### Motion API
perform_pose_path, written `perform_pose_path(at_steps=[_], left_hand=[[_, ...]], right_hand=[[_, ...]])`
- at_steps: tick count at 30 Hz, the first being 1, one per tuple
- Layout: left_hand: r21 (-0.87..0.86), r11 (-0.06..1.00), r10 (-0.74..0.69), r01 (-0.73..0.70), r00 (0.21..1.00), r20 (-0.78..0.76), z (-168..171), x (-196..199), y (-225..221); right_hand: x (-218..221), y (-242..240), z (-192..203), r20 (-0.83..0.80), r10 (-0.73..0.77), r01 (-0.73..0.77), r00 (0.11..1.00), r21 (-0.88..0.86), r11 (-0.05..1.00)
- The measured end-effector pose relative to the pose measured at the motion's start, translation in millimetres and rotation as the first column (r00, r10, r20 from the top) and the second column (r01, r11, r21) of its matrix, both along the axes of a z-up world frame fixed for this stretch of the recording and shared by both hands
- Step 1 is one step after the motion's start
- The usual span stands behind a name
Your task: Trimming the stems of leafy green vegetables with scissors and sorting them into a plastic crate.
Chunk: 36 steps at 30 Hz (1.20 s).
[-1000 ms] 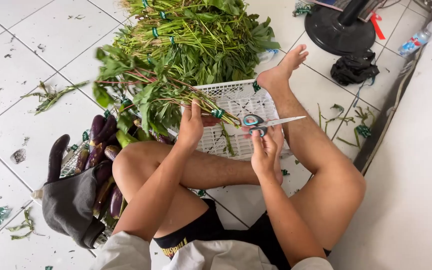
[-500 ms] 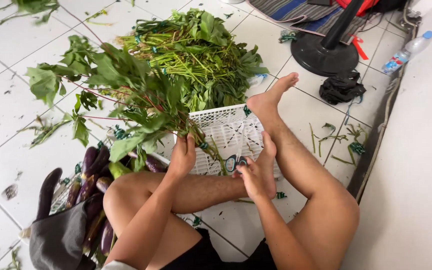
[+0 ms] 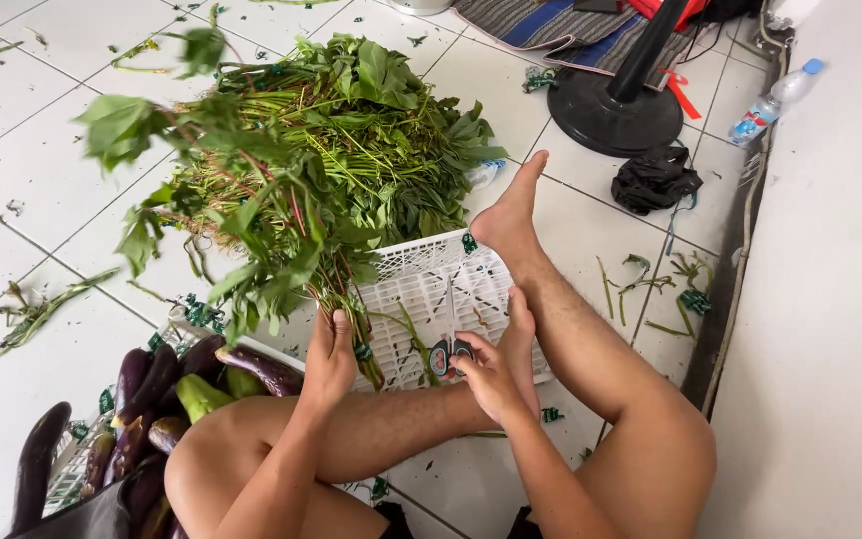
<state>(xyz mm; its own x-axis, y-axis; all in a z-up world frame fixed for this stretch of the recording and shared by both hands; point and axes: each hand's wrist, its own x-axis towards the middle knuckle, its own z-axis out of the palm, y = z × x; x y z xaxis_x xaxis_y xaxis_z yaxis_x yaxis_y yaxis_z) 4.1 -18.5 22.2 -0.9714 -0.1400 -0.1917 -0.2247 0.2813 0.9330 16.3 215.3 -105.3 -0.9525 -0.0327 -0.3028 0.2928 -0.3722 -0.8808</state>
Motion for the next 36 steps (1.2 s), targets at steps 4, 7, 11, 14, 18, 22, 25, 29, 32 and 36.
perform_pose_path(at_steps=[4, 7, 11, 14, 18, 22, 25, 29, 32, 36], left_hand=[[0.008, 1.000, 0.030, -0.030, 0.999, -0.011, -17, 0, 3], [-0.022, 1.000, 0.013, -0.013, 1.000, -0.008, -16, 2, 2], [-0.014, 0.999, -0.039, 0.040, 0.998, 0.056, 17, 5, 16], [-0.035, 0.998, -0.046, 0.048, 0.998, 0.045, 7, 8, 15], [-0.092, 0.991, -0.099, 0.095, 0.994, -0.036, 13, 7, 17], [-0.136, 0.986, -0.105, 0.098, 0.994, -0.043, 10, 8, 13], [-0.142, 0.984, -0.115, 0.106, 0.992, -0.053, 15, 10, 12], [-0.101, 0.989, -0.114, 0.108, 0.992, -0.062, 27, 9, 12], [-0.070, 0.992, -0.113, 0.109, 0.992, -0.063, 29, 11, 13], [-0.023, 0.993, -0.118, 0.117, 0.992, -0.043, 34, 14, 14]], right_hand=[[1, -3, 10, -0.048, 0.035, -0.030, 0.998, 0.112, 0.993], [3, -2, 15, -0.060, 0.053, -0.044, 0.997, 0.144, 0.989], [6, -2, 33, -0.088, 0.075, -0.058, 0.993, 0.180, 0.982], [10, -2, 35, -0.105, 0.109, -0.084, 0.988, 0.222, 0.971], [10, 5, 20, -0.129, 0.140, -0.094, 0.982, 0.314, 0.945], [9, 6, 26, -0.133, 0.179, -0.118, 0.975, 0.374, 0.920], [11, 5, 26, -0.131, 0.212, -0.151, 0.968, 0.369, 0.917], [15, 2, 26, -0.156, 0.214, -0.155, 0.964, 0.322, 0.934], [17, 2, 23, -0.180, 0.242, -0.164, 0.953, 0.365, 0.916], [20, -4, 26, -0.214, 0.272, -0.146, 0.938, 0.467, 0.872]])
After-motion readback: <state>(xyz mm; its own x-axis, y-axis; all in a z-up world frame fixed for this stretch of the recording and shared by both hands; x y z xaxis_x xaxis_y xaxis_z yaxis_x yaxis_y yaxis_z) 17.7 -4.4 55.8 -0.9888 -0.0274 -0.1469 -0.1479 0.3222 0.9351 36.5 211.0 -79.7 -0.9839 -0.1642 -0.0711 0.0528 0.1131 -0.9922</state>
